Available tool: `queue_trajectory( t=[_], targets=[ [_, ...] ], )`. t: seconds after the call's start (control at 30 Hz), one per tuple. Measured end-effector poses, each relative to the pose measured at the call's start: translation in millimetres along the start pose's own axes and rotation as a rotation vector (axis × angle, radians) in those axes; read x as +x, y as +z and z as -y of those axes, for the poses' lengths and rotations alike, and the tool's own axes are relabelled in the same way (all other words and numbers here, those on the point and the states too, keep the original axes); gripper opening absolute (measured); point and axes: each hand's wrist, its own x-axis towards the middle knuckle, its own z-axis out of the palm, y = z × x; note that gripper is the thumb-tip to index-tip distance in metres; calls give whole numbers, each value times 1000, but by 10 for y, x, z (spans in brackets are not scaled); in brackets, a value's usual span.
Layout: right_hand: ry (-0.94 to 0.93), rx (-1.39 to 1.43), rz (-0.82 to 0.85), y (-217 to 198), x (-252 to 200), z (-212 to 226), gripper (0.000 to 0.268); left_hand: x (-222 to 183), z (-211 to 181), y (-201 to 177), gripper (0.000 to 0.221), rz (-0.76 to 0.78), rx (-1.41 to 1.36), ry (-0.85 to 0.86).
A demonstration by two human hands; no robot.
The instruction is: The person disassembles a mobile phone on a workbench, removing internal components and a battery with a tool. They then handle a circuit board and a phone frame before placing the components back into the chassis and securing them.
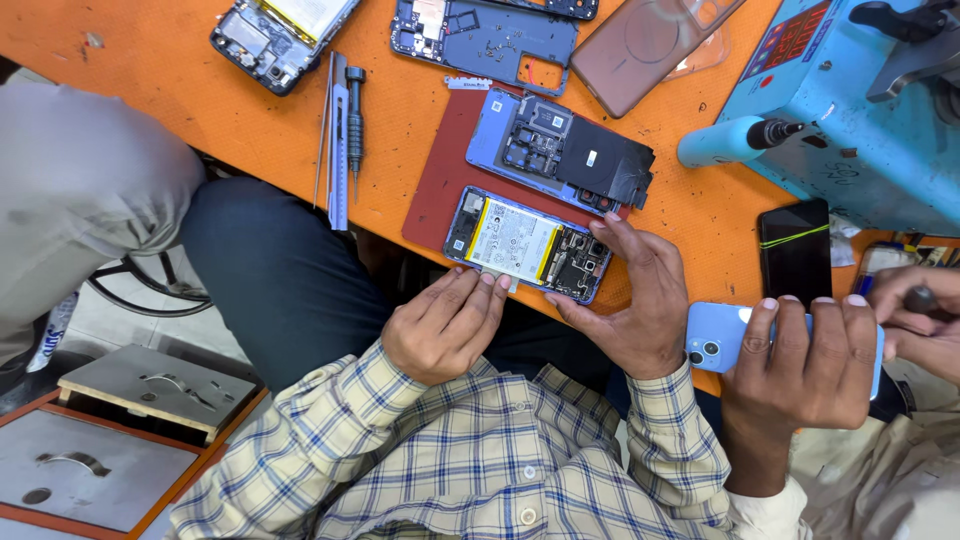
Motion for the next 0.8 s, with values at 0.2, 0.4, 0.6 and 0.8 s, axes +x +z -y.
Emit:
queue_trajectory(
  t=[0.2, 0.4, 0.6, 0.8],
  targets=[
    [-31, -93, 57, -131, 120, 170, 89, 42, -12, -102, 27, 17, -69, -81],
    [-122, -110, 46, -85, 252, 315, 83, 184, 92, -226, 30, 59, -188, -109],
    [-103, -103, 97, -76, 296, 328, 71, 302, 223, -244, 30, 137, -240, -49],
    [-113, -125, 124, -101, 321, 345, 67, 305, 208, -232, 27, 262, -227, -39]
  ],
)
